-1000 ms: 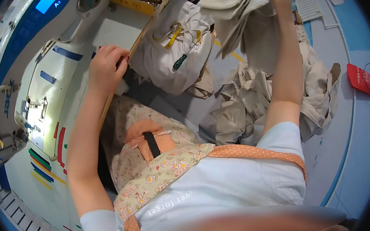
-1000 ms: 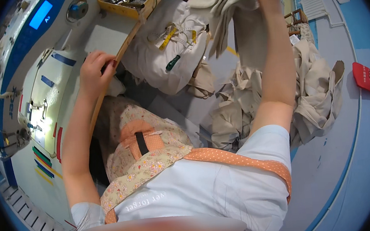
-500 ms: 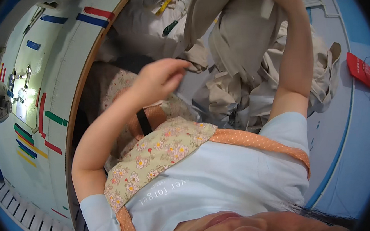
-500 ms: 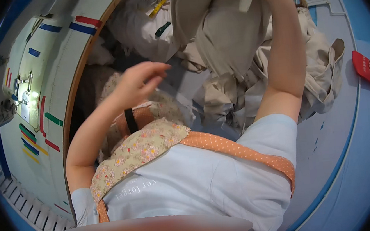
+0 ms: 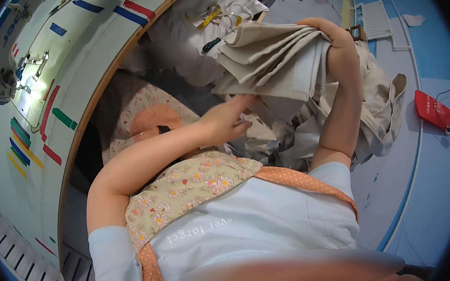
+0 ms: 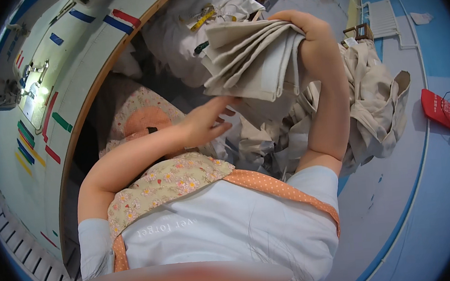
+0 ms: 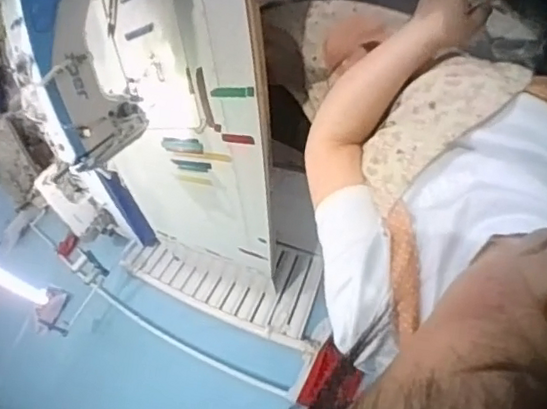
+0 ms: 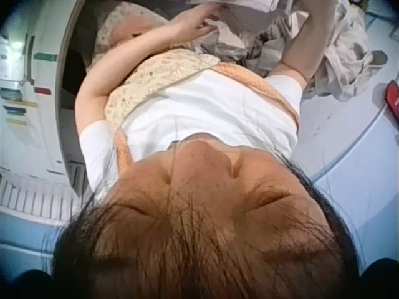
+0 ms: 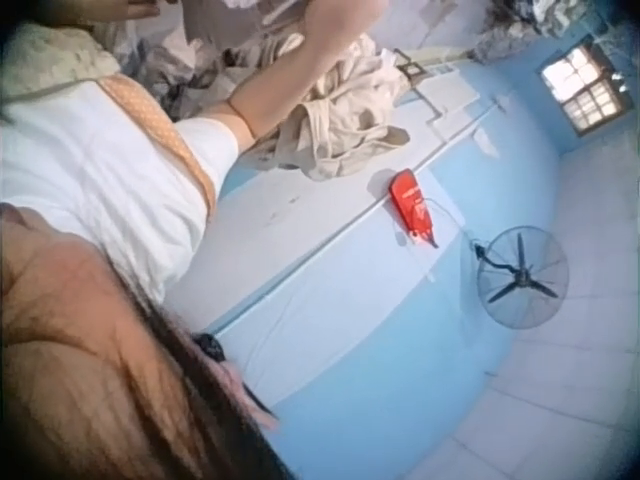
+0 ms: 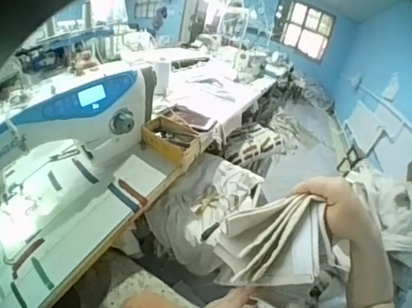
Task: Sewing pieces of beige fabric using an industrial sewing machine.
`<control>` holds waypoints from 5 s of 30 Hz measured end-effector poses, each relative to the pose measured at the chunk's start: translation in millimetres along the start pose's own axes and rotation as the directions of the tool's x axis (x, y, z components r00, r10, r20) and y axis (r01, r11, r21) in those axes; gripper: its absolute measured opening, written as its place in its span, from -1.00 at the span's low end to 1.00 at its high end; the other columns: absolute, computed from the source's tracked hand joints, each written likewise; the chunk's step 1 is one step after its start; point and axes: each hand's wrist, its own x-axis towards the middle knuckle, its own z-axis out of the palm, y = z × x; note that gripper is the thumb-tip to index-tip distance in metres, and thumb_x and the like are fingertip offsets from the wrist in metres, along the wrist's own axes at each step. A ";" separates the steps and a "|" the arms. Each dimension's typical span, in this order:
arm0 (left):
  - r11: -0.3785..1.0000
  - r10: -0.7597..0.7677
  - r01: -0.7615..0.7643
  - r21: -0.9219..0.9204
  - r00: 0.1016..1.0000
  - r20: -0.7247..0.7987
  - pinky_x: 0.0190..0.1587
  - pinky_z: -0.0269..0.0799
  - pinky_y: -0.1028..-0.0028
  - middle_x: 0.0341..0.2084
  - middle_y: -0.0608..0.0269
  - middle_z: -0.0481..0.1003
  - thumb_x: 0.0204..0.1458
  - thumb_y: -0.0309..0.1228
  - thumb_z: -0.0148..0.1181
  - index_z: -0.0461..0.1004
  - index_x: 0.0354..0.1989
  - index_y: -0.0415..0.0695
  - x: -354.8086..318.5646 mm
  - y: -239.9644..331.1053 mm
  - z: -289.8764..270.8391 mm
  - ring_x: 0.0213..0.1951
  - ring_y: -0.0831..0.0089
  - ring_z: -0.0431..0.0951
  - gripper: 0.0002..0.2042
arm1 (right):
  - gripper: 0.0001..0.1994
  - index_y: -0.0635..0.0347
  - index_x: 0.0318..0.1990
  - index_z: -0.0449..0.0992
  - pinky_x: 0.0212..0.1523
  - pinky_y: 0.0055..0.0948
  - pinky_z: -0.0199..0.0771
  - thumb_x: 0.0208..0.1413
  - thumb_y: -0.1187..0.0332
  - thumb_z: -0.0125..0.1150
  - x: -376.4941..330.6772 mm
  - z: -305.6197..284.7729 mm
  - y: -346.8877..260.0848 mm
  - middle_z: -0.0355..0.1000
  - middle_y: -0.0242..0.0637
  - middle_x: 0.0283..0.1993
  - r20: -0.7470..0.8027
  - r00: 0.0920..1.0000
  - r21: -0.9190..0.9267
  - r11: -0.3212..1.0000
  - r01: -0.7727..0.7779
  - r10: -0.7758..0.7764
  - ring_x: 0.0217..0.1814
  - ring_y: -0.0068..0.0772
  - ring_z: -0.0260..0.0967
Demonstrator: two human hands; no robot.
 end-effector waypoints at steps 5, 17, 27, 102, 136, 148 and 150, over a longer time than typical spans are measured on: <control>0.997 -0.014 0.000 -0.071 0.981 -0.196 -0.02 0.59 0.28 0.15 -0.05 0.35 0.11 -0.47 0.22 0.14 0.30 -0.21 3.8 -2.7 -12.3 0.04 0.21 0.57 -0.42 | -0.73 0.32 -0.03 0.59 -0.10 -0.58 0.49 0.17 0.60 0.03 -17.2 -8.2 11.9 0.55 -0.36 -0.14 0.025 0.938 0.251 0.906 -0.340 0.345 -0.13 -0.58 0.48; 0.827 -0.024 -0.089 -0.555 0.981 -0.192 0.22 0.35 0.26 0.35 0.11 0.18 0.11 -0.24 0.33 -0.10 0.50 -0.09 10.2 -7.4 -15.1 0.31 0.23 0.31 -0.13 | -0.67 0.31 -0.03 0.61 -0.06 -0.60 0.44 0.01 0.63 0.14 -47.4 -9.9 21.5 0.56 -0.44 -0.17 0.161 0.932 0.253 0.899 -0.358 0.326 -0.14 -0.64 0.45; 0.260 -0.245 -0.059 -0.964 0.961 -0.125 0.27 0.32 0.20 0.30 0.09 0.21 0.06 -0.37 0.36 -0.06 0.46 -0.13 -14.6 29.2 -27.1 0.28 0.27 0.32 -0.15 | -0.62 0.29 0.02 0.53 0.02 -0.50 0.45 -0.03 0.55 0.31 -78.7 72.7 8.3 0.55 -0.29 -0.11 0.264 0.959 0.325 0.926 -0.192 0.106 -0.06 -0.51 0.46; 0.531 0.396 -0.065 0.845 0.901 -0.179 -0.22 0.53 0.17 -0.40 0.12 0.57 -0.11 -0.46 0.23 0.51 -0.42 -0.15 61.1 104.7 -137.1 -0.24 0.06 0.61 -0.92 | -0.80 0.18 -0.36 0.64 -0.16 -0.18 0.45 -0.26 0.55 0.33 52.3 0.6 44.0 0.57 -0.15 -0.35 -0.029 0.966 -0.512 0.833 0.207 -0.258 -0.24 -0.02 0.51; 0.321 0.355 0.882 0.346 0.227 -0.907 0.20 0.39 0.21 0.03 0.06 0.48 0.07 -0.44 0.21 0.54 -0.05 -0.19 -428.2 0.0 -301.2 0.11 0.09 0.45 -0.73 | -0.91 0.09 -0.33 0.59 -0.28 -0.16 0.50 -0.03 0.40 0.32 135.7 423.3 -269.5 0.48 -0.28 -0.38 0.203 0.333 0.564 0.388 0.729 -0.921 -0.28 -0.13 0.49; 0.030 0.343 0.944 -0.327 -0.317 -0.884 0.24 0.35 0.11 0.30 0.14 0.32 0.19 -0.29 0.04 0.62 -0.06 -0.12 -539.8 -40.4 -576.5 0.29 0.08 0.29 -0.71 | -0.94 0.09 -0.34 0.59 -0.31 -0.19 0.49 0.03 0.38 0.30 140.6 462.7 -318.9 0.47 -0.28 -0.41 0.305 0.353 0.682 0.462 0.567 -0.884 -0.29 -0.15 0.48; 0.046 0.304 0.940 -0.338 -0.335 -0.892 0.24 0.35 0.12 0.30 0.16 0.33 0.20 -0.28 0.02 0.63 -0.06 -0.12 -545.4 -41.8 -600.4 0.29 0.09 0.30 -0.70 | -0.90 0.07 -0.28 0.62 -0.32 -0.23 0.49 0.01 0.41 0.31 142.3 461.8 -318.5 0.47 -0.30 -0.39 0.356 0.354 0.700 0.498 0.513 -0.865 -0.29 -0.19 0.48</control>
